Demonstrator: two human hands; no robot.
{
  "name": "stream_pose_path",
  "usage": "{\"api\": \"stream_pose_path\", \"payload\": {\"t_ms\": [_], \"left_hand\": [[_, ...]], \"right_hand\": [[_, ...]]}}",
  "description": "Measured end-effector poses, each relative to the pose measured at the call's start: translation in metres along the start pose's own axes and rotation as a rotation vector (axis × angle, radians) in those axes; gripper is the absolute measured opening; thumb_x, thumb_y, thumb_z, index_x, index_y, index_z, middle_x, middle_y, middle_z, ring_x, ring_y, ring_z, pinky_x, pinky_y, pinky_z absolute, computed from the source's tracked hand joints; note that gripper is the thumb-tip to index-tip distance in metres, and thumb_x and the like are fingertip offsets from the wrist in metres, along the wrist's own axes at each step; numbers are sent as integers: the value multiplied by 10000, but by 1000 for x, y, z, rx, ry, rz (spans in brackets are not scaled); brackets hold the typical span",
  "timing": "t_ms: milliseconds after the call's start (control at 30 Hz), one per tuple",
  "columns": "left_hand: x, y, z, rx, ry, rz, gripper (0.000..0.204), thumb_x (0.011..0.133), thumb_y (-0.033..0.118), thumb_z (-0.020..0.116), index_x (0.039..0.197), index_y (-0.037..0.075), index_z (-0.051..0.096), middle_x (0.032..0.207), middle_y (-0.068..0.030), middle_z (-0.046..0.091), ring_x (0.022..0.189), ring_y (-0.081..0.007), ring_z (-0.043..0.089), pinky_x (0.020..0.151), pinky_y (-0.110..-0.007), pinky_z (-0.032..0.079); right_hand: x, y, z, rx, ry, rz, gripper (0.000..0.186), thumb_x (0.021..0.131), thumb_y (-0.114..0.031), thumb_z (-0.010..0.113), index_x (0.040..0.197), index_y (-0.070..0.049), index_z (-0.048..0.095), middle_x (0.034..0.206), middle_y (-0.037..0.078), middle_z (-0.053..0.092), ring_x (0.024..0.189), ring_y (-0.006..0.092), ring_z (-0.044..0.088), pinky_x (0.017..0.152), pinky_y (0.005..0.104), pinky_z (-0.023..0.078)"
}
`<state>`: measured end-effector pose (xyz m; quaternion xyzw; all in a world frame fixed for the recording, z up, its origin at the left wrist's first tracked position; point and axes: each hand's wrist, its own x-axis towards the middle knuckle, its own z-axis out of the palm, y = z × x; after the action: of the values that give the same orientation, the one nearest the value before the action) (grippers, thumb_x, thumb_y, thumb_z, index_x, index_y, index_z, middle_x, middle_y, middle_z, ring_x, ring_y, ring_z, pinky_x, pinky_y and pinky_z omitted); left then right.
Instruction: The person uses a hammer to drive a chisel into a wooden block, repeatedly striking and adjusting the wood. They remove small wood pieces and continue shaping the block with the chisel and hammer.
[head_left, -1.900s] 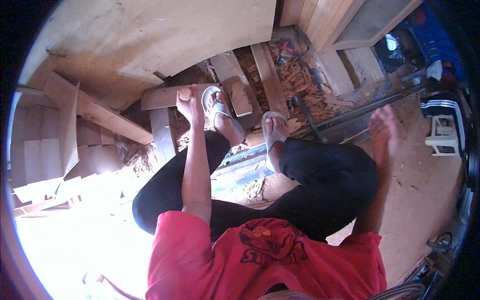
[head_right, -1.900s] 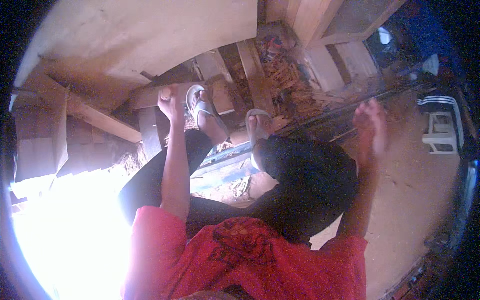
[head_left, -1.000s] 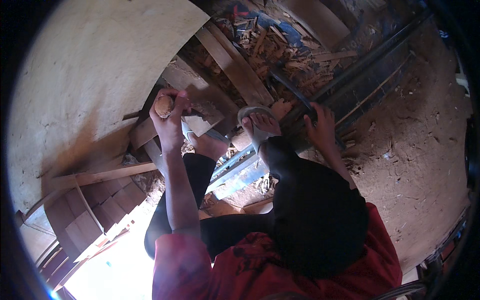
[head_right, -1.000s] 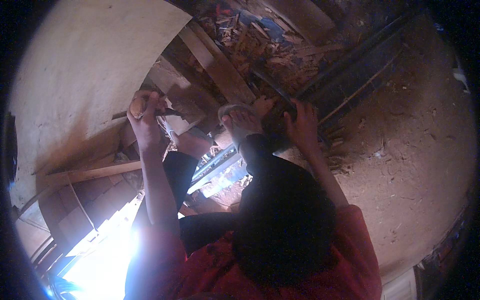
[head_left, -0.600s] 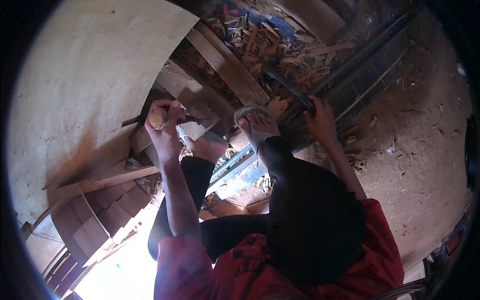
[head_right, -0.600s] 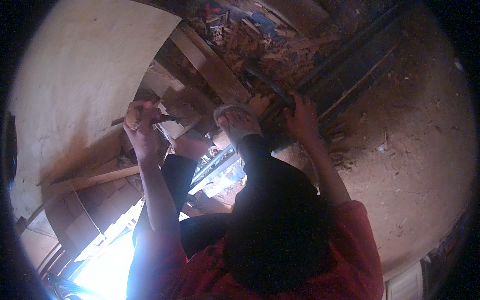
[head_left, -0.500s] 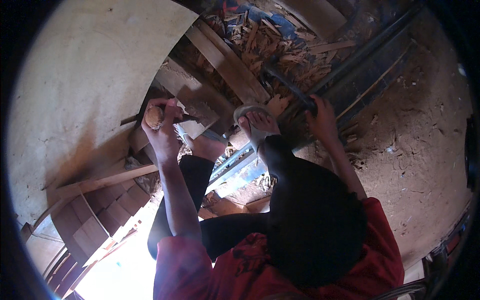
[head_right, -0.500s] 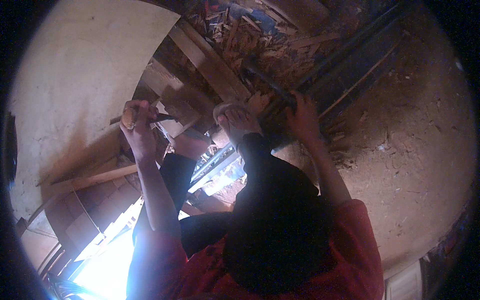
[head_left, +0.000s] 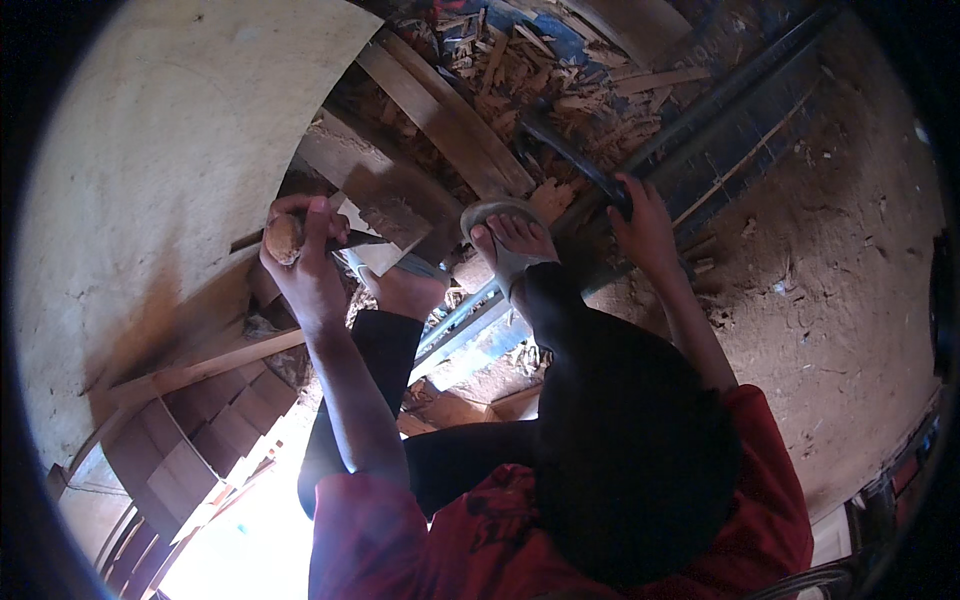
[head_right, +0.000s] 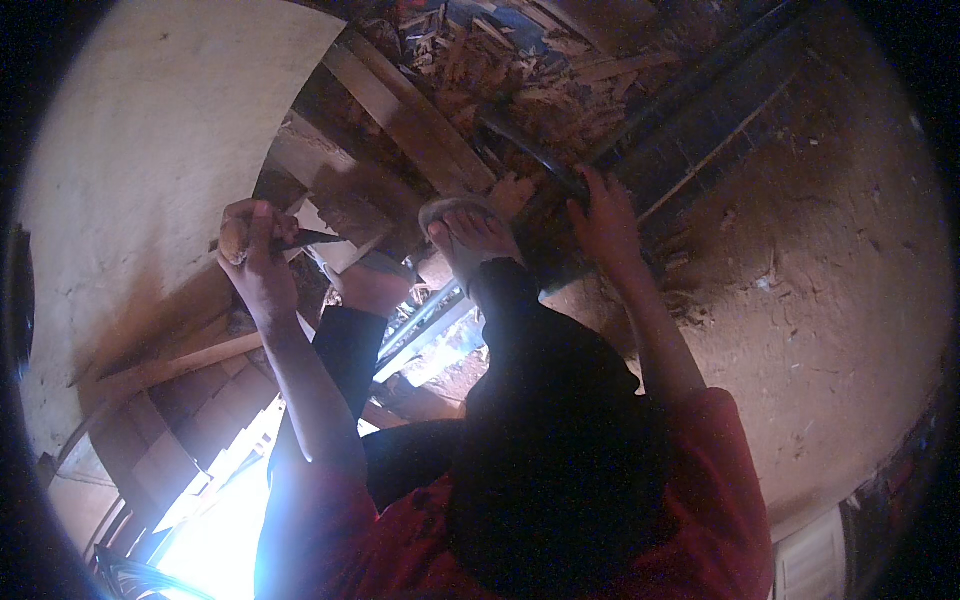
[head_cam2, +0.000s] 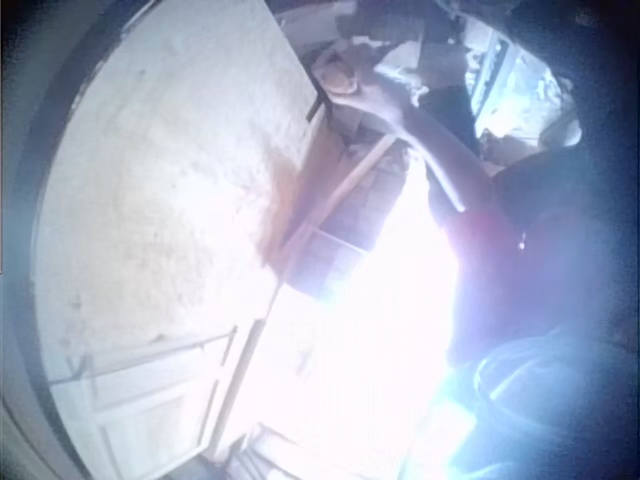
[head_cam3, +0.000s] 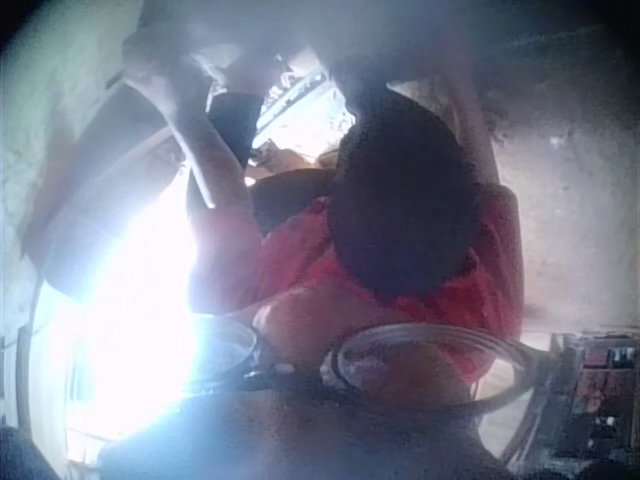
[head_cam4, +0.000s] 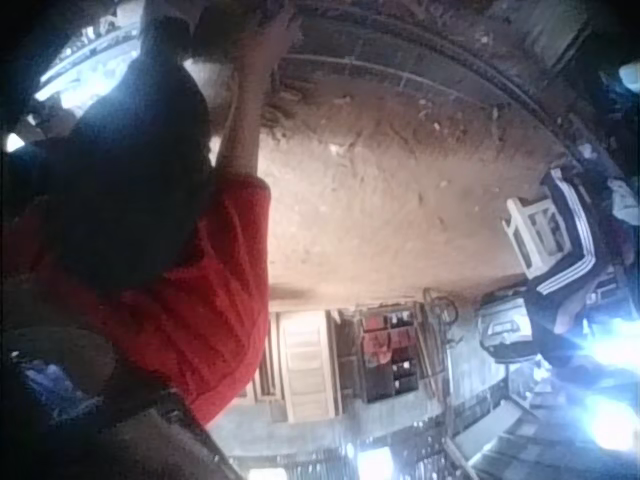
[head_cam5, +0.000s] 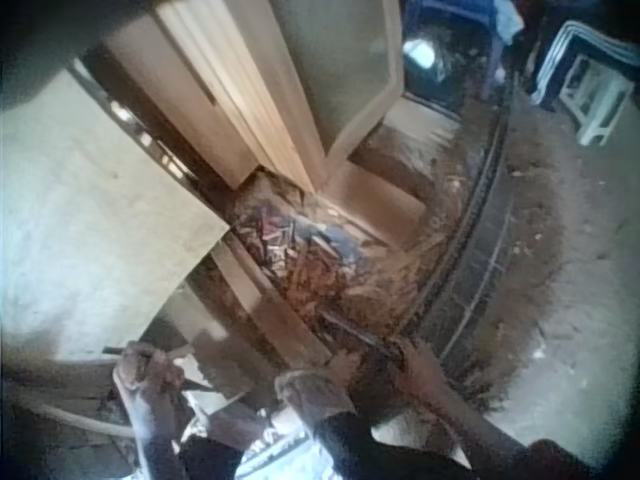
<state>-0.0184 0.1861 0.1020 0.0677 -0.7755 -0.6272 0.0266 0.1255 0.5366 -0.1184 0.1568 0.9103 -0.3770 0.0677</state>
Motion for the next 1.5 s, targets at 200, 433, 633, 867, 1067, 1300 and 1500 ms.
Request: {"api": "stream_pose_path", "payload": {"t_ms": [200, 433, 633, 867, 1067, 1300, 1500], "left_hand": [[3, -7, -2, 71, -81, -6, 141, 1011, 139, 692, 1010, 4, 653, 788, -62, 642, 706, -138, 590, 707, -300, 490], [5, -16, 4, 205, -110, 9, 138, 984, 123, 753, 1006, 15, 670, 775, -32, 647, 714, -104, 616, 691, -272, 499], [5, -19, -3, 193, -91, -51, 147, 991, 136, 748, 1038, 12, 685, 831, -62, 716, 792, -127, 686, 761, -278, 535], [-2, -28, -19, 244, -46, -38, 121, 995, 108, 721, 1050, 3, 697, 900, -100, 767, 856, -131, 716, 832, -283, 546], [-11, -30, -26, 197, -136, -10, 82, 988, 48, 695, 1052, -2, 685, 946, -99, 754, 908, -148, 723, 847, -289, 554], [-13, -37, -25, 181, -122, 33, 85, 958, -8, 709, 1040, -6, 684, 992, -108, 750, 941, -162, 715, 882, -310, 561], [-15, -47, -33, 255, -102, 123, 92, 935, -11, 746, 1016, 11, 708, 1074, -103, 737, 1021, -173, 687, 936, -337, 539]], "right_hand": [[-5, -1, -1, -33, 1, -16, 599, 904, -90, 761, 1455, -130, 530, 1255, 225, 614, 1172, 448, 622, 966, 519, 520], [-4, -4, 4, -92, -27, -6, 620, 897, -91, 765, 1465, -137, 521, 1267, 218, 605, 1169, 455, 612, 974, 519, 513], [-5, -2, 5, -74, -41, -29, 674, 870, -68, 776, 1481, -141, 501, 1256, 227, 597, 1160, 463, 606, 963, 521, 515], [0, -11, 6, -95, -57, -89, 633, 914, -68, 719, 1500, -142, 490, 1251, 249, 611, 1134, 469, 627, 937, 540, 532], [18, -41, -17, -294, -249, 86, 504, 989, -154, 646, 1476, -90, 534, 1098, 241, 698, 1026, 486, 678, 884, 578, 547], [18, -82, -56, 293, -427, 16, 391, 1015, -215, 669, 1356, -28, 625, 985, 136, 703, 882, 272, 688, 788, 411, 526], [14, -153, -101, 515, -681, -180, 323, 1015, -200, 653, 1270, -2, 648, 972, 74, 690, 875, 168, 647, 801, 350, 517]]}}
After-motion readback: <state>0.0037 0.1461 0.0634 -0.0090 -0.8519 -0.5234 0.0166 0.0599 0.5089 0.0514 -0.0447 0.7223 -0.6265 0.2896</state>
